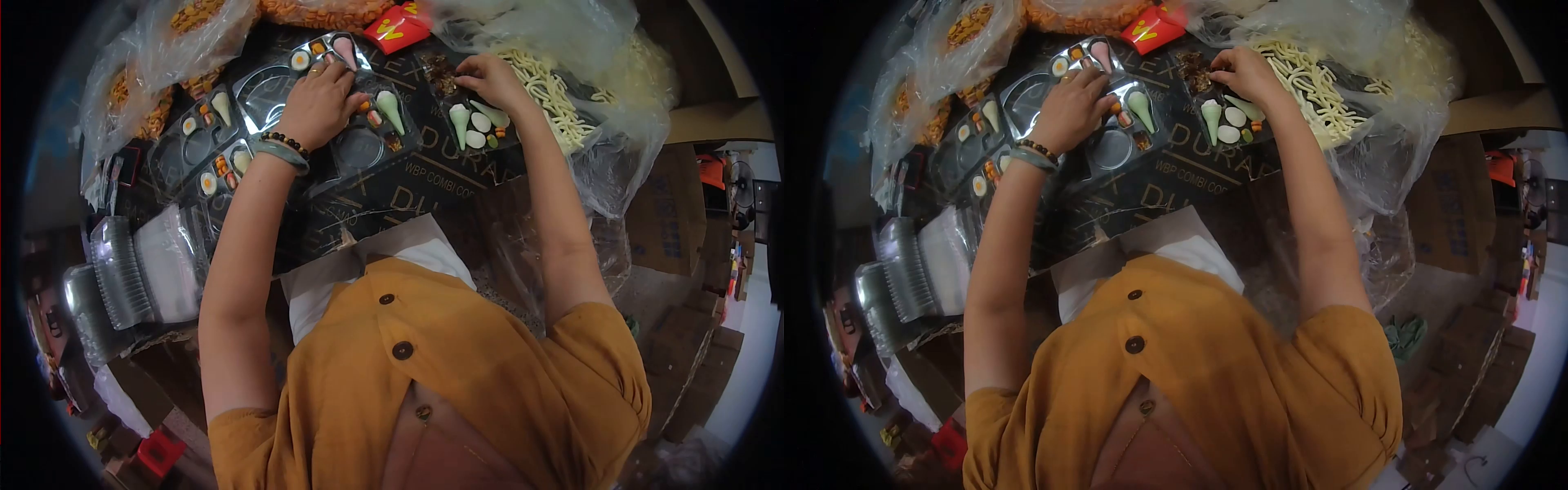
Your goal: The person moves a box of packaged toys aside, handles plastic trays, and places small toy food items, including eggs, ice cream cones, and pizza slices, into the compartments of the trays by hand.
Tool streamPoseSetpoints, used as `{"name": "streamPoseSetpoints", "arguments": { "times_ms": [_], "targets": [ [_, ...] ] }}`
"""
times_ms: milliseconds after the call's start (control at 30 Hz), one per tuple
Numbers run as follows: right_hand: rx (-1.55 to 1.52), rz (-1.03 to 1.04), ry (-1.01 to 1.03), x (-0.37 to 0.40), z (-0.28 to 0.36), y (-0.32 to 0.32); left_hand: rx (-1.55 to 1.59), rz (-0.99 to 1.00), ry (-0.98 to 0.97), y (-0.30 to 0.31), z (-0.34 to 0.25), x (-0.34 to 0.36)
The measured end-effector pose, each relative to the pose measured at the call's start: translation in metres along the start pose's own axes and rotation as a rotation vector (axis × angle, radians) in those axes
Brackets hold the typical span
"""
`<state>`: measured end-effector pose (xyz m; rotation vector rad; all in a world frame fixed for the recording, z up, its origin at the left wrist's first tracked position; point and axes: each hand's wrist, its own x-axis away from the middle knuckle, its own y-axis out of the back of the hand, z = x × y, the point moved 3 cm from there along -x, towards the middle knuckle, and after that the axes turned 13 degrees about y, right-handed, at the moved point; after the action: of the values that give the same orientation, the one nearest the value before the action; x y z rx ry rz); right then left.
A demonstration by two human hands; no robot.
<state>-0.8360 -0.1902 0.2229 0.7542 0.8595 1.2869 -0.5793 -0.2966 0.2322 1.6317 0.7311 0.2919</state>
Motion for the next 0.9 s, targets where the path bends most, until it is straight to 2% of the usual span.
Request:
{"name": "streamPoseSetpoints", "arguments": {
  "times_ms": [67, 133, 267, 333, 433, 500, 533, 633, 700, 767, 800, 833, 900],
  "targets": [
    [0.013, -0.024, 0.001, 0.000, -0.002, 0.000, -0.010, -0.021, -0.005, -0.003, 0.001, 0.000],
    [0.025, -0.051, -0.002, 0.001, -0.001, 0.000, -0.060, -0.125, -0.066, -0.004, 0.000, 0.000],
    [-0.024, -0.133, 0.006, 0.007, -0.006, 0.001, -0.040, -0.101, -0.061, -0.009, 0.001, -0.001],
    [0.002, -0.147, 0.042, 0.008, -0.011, 0.000, 0.021, -0.006, -0.007, -0.004, -0.001, -0.001],
    [-0.002, -0.208, -0.011, 0.008, -0.017, 0.001, 0.064, -0.033, -0.011, -0.006, 0.002, -0.001],
    [-0.033, -0.263, -0.159, 0.006, -0.021, 0.002, 0.088, -0.071, -0.025, -0.007, 0.004, -0.001],
    [-0.032, -0.263, -0.158, 0.002, -0.021, 0.002, 0.111, -0.110, -0.040, -0.007, 0.004, -0.002],
    [0.084, -0.184, -0.183, -0.007, -0.016, 0.005, 0.129, -0.063, -0.022, -0.006, 0.004, -0.003],
    [0.097, -0.017, -0.244, -0.012, -0.005, 0.005, 0.145, -0.076, -0.032, -0.001, 0.003, -0.003],
    [0.098, 0.002, -0.202, -0.017, -0.012, 0.002, 0.153, -0.091, -0.030, 0.007, 0.002, 0.002],
    [0.103, 0.019, -0.166, -0.021, -0.011, 0.003, 0.245, -0.183, -0.024, 0.017, 0.001, 0.009],
    [0.092, -0.030, -0.190, -0.019, -0.011, 0.004, 0.334, -0.279, -0.015, 0.026, 0.003, 0.018],
    [-0.065, -0.302, -0.130, -0.016, -0.006, 0.009, 0.343, -0.322, 0.071, 0.037, 0.013, 0.042]
  ]
}}
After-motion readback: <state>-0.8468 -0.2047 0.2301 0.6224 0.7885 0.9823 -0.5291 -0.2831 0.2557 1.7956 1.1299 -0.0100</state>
